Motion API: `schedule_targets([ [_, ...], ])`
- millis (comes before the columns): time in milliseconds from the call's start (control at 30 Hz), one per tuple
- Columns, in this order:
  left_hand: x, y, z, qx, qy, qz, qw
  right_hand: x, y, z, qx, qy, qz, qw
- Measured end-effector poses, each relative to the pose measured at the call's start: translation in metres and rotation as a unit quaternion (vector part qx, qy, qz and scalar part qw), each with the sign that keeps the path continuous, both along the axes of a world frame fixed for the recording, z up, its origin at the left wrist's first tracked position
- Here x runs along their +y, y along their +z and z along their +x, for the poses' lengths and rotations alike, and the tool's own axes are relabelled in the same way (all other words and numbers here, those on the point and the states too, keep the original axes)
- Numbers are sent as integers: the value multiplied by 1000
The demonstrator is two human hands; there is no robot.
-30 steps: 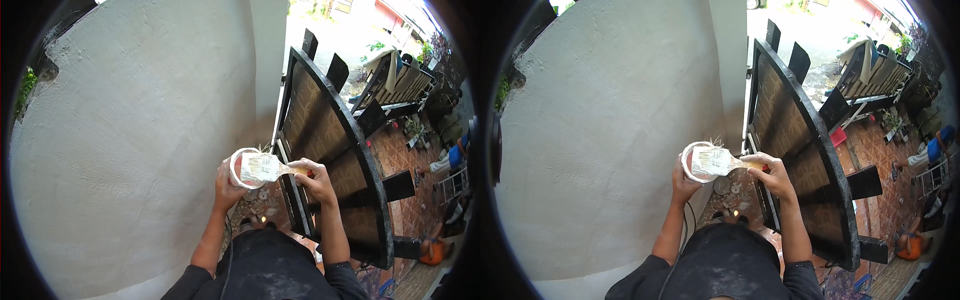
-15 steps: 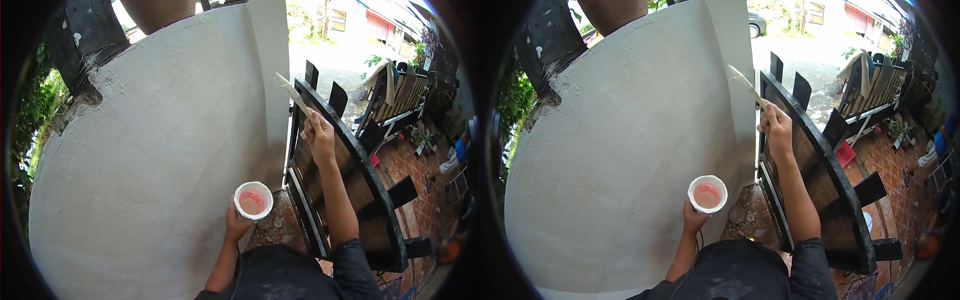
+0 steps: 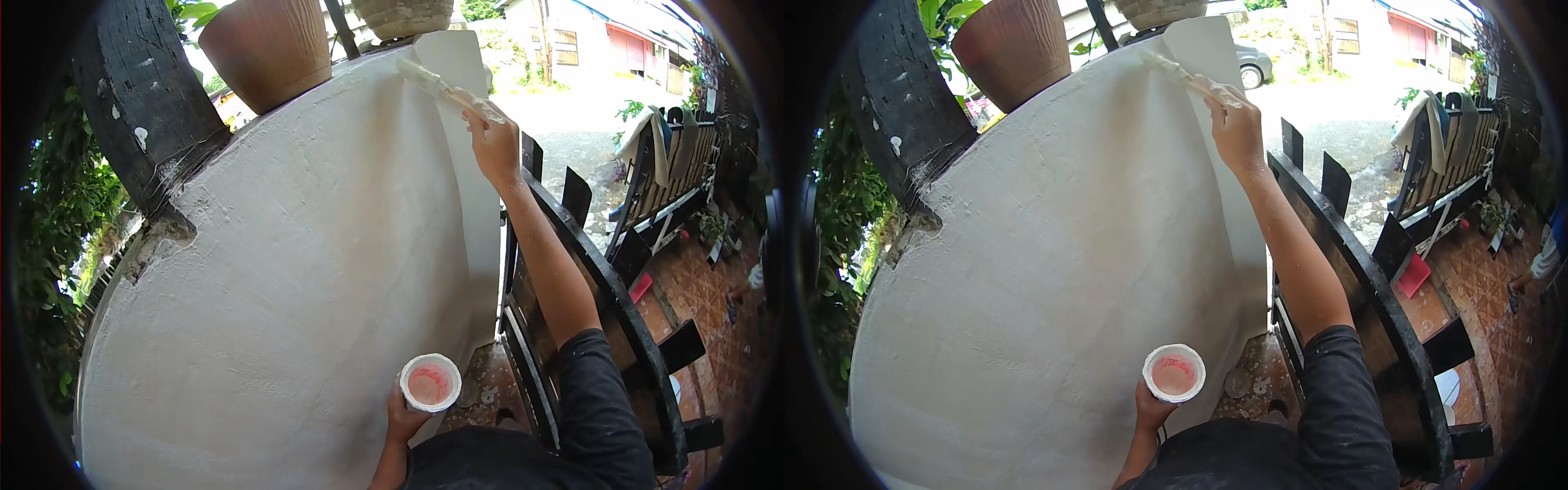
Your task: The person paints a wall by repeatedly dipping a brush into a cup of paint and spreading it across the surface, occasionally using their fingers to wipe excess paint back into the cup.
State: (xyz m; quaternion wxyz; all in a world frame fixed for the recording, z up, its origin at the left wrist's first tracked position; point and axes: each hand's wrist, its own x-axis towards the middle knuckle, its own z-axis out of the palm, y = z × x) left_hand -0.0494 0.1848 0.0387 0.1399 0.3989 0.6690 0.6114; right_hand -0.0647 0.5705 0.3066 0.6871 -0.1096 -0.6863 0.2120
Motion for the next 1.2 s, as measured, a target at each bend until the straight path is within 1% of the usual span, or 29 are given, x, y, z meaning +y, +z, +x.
schedule_targets([
  [67,6,-2,5,15,45,27,999,3,-5,-10,-39,17,100,994],
  [133,13,1,9,-3,49,44,998,0,-20,-10,-45,25,102,993],
  [200,19,-5,9,-24,51,58,997,-2,-40,2,-134,6,47,990],
  [233,21,-15,7,-12,54,38,998,-4,-51,11,-137,8,49,989],
  [300,31,-19,13,-3,58,20,998,-1,-70,34,-292,-47,-59,953],
  [333,38,-13,15,-9,39,23,999,6,-76,46,-293,-47,-58,953],
  [400,48,-7,15,-14,21,21,999,19,-86,70,-390,-41,-23,920],
  [433,51,-8,17,6,19,18,1000,21,-78,79,-421,-43,-13,906],
  [467,52,-8,19,26,17,15,999,29,-77,77,-422,-40,-18,905],
  [533,55,-2,26,44,21,3,999,52,-69,66,-342,7,107,934],
  [600,61,14,34,-12,39,52,998,57,-32,50,-328,-11,163,930],
  [667,56,7,35,-1,38,41,998,54,16,35,-318,-16,125,940],
  [733,49,1,34,8,38,30,999,57,53,19,-259,-31,147,954],
  [767,46,-2,33,-2,43,16,999,58,67,15,-258,-30,147,954],
  [833,42,-6,30,-15,50,2,999,59,84,10,-117,-1,167,979],
  [867,40,-9,27,-14,51,-6,999,57,82,8,-119,2,167,979],
  [933,37,-8,29,-17,55,-17,998,48,72,6,-79,4,185,980],
  [967,39,0,30,-4,74,6,997,47,58,5,-80,37,141,986],
  [1000,41,3,30,9,94,30,995,46,41,4,-81,41,143,986],
  [1067,38,-7,26,19,98,33,994,42,6,10,-181,91,88,975],
  [1100,34,-11,26,30,97,34,994,40,-9,19,-185,93,86,975],
  [1133,33,-9,26,28,99,32,994,39,-21,28,-243,87,60,964],
  [1167,33,-3,25,26,75,25,997,41,-28,35,-300,80,35,950],
  [1200,33,0,26,23,51,16,998,46,-35,42,-303,81,32,949],
])
